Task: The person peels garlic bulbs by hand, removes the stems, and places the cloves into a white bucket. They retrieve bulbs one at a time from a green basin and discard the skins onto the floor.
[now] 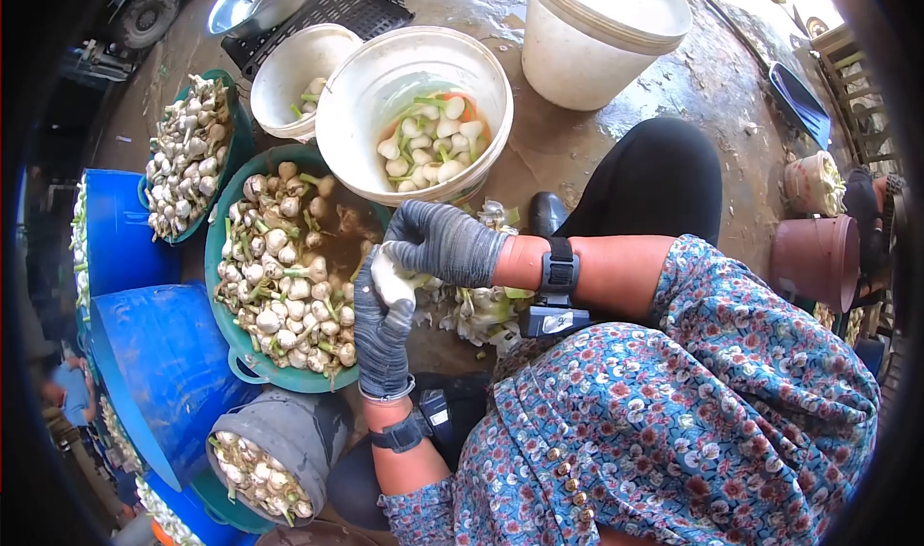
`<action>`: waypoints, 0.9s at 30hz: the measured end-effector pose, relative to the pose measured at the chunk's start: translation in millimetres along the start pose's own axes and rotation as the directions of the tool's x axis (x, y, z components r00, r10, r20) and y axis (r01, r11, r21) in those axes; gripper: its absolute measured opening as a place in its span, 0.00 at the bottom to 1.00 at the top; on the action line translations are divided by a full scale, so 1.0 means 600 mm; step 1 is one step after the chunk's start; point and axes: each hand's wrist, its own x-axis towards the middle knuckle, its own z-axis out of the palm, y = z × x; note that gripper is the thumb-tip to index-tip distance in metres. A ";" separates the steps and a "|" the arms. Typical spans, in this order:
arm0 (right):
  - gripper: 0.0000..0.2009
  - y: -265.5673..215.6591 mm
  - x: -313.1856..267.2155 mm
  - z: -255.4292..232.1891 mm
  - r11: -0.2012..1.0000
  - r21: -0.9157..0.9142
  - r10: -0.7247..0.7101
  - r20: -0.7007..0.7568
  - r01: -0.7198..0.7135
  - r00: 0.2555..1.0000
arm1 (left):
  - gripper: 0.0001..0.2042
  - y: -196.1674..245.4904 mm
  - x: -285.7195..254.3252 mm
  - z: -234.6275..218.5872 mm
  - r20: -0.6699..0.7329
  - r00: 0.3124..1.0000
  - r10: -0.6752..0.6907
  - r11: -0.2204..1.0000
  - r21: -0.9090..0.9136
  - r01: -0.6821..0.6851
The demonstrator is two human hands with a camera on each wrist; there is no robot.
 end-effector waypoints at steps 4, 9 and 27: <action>0.10 0.020 0.012 -0.007 0.991 0.098 0.085 0.043 -0.089 0.995 | 0.29 0.005 -0.002 0.001 -0.046 0.986 -0.158 0.987 -0.039 0.157; 0.12 0.026 0.017 -0.032 0.933 0.205 0.286 0.082 -0.297 0.955 | 0.23 -0.010 0.007 0.014 -0.125 0.985 -0.116 0.941 -0.332 0.069; 0.24 -0.096 -0.043 -0.068 0.928 -0.241 -0.227 0.238 0.283 0.944 | 0.16 -0.050 0.042 0.000 -0.168 0.932 -0.322 0.763 -0.629 0.150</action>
